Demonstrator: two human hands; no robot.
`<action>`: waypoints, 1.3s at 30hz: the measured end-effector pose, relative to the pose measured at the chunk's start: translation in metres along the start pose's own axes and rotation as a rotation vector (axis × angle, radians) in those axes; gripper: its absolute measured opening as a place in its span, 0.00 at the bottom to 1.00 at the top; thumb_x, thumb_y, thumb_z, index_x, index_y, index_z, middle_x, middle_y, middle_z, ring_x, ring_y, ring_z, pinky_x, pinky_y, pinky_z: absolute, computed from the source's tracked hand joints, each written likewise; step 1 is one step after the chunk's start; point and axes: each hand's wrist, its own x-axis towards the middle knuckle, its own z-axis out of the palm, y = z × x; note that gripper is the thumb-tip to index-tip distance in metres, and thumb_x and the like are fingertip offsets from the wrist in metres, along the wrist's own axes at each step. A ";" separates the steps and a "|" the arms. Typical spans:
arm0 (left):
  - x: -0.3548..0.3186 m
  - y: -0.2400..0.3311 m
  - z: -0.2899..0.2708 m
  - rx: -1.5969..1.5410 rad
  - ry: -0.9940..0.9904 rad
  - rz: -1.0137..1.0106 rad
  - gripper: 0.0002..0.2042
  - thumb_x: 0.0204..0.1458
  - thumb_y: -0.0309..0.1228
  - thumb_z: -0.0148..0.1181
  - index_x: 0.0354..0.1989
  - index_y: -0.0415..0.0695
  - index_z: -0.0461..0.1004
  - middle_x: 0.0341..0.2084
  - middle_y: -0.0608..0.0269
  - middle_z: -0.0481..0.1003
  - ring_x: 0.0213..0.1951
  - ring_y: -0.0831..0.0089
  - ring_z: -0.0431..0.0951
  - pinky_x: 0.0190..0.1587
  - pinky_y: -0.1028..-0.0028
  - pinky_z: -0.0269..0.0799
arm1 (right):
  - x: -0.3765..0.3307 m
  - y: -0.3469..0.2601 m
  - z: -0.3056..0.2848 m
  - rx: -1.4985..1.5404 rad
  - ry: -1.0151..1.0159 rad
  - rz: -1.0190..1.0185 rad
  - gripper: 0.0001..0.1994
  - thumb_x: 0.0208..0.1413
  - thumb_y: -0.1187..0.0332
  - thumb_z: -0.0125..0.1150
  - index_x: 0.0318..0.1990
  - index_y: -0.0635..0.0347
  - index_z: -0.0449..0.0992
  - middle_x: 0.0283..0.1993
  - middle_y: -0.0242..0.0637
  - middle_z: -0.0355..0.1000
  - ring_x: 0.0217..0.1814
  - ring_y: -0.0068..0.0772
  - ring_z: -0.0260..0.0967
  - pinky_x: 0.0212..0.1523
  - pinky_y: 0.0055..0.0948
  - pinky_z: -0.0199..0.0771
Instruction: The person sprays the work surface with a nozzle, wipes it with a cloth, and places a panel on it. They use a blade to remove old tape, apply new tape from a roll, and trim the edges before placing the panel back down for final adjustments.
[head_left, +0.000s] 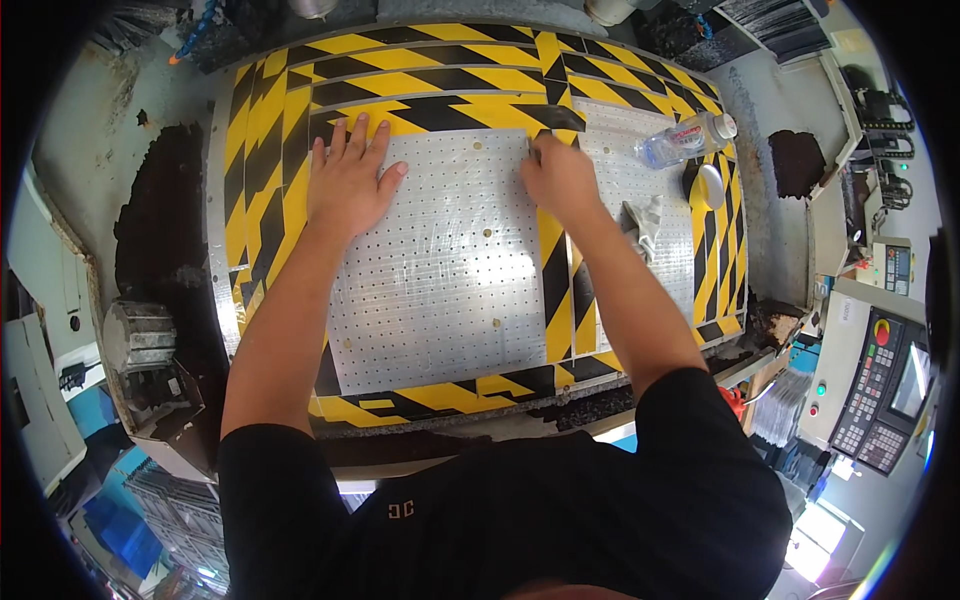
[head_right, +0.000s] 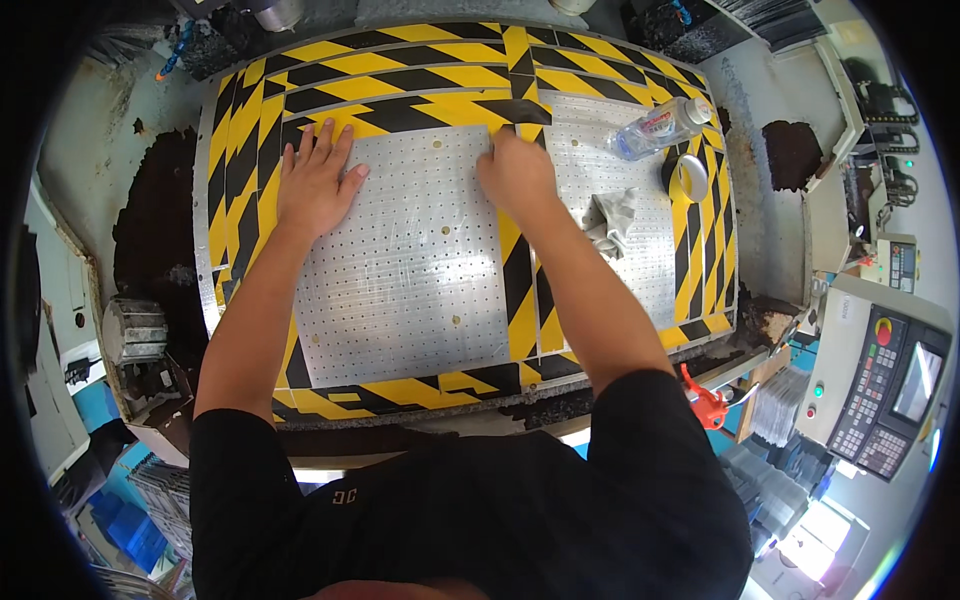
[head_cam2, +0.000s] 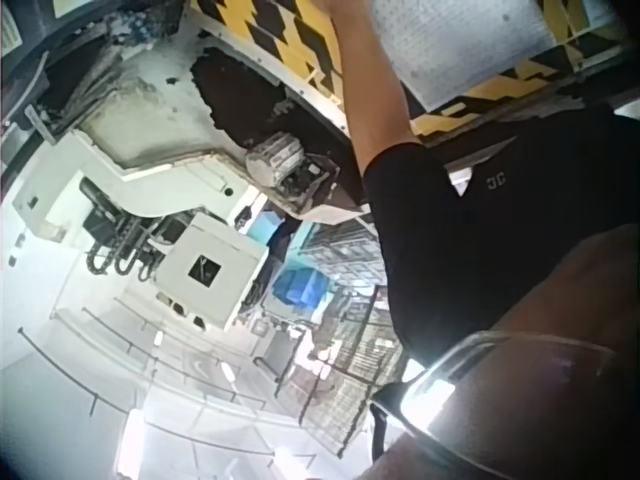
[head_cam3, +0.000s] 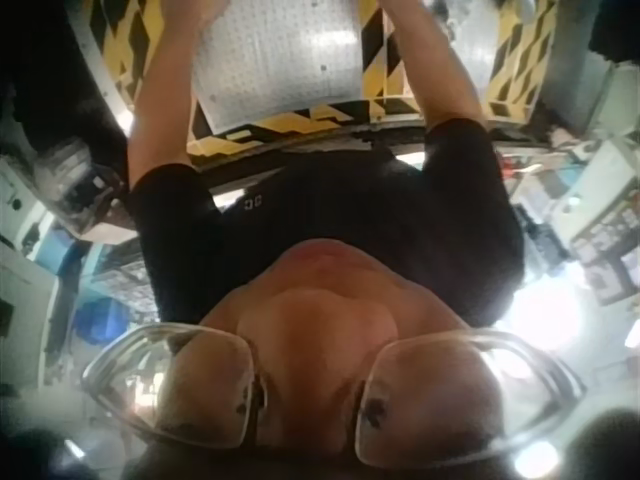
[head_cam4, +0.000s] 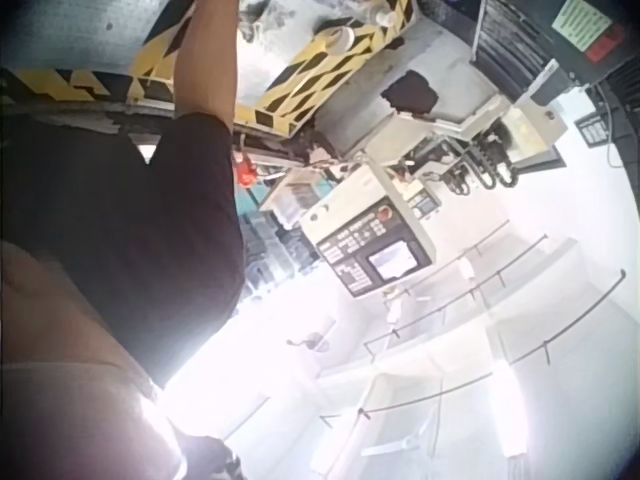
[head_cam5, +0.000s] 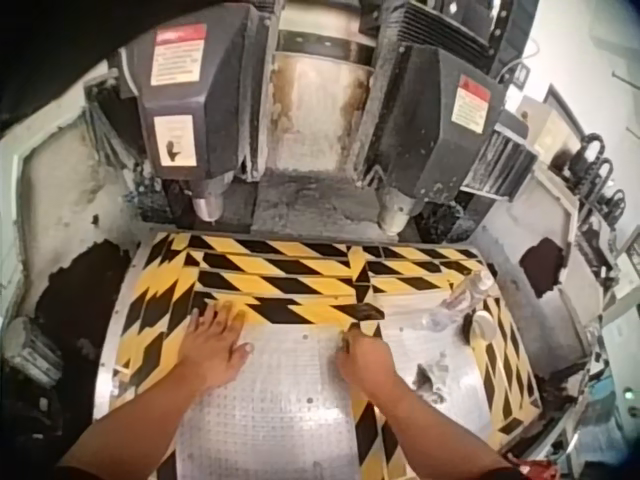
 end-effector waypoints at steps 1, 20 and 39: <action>-0.002 0.000 0.000 0.006 -0.018 -0.009 0.32 0.67 0.57 0.34 0.76 0.56 0.51 0.76 0.59 0.48 0.77 0.56 0.42 0.76 0.51 0.36 | -0.016 0.000 -0.002 0.015 -0.045 0.008 0.12 0.56 0.65 0.56 0.38 0.66 0.78 0.35 0.54 0.79 0.40 0.59 0.78 0.47 0.50 0.77; -0.050 0.027 -0.036 -1.002 0.106 0.102 0.24 0.54 0.34 0.69 0.60 0.44 0.73 0.49 0.55 0.78 0.53 0.58 0.77 0.56 0.62 0.72 | -0.069 -0.041 -0.056 0.390 -0.142 -0.254 0.08 0.59 0.64 0.66 0.40 0.57 0.80 0.33 0.40 0.78 0.33 0.36 0.77 0.36 0.32 0.75; -0.154 -0.251 -0.110 0.028 0.118 -0.541 0.32 0.57 0.32 0.59 0.71 0.55 0.59 0.43 0.41 0.78 0.46 0.44 0.80 0.46 0.53 0.76 | 0.020 -0.136 0.069 -0.193 -0.196 -0.372 0.45 0.65 0.38 0.44 0.71 0.75 0.54 0.79 0.59 0.43 0.83 0.55 0.35 0.80 0.44 0.33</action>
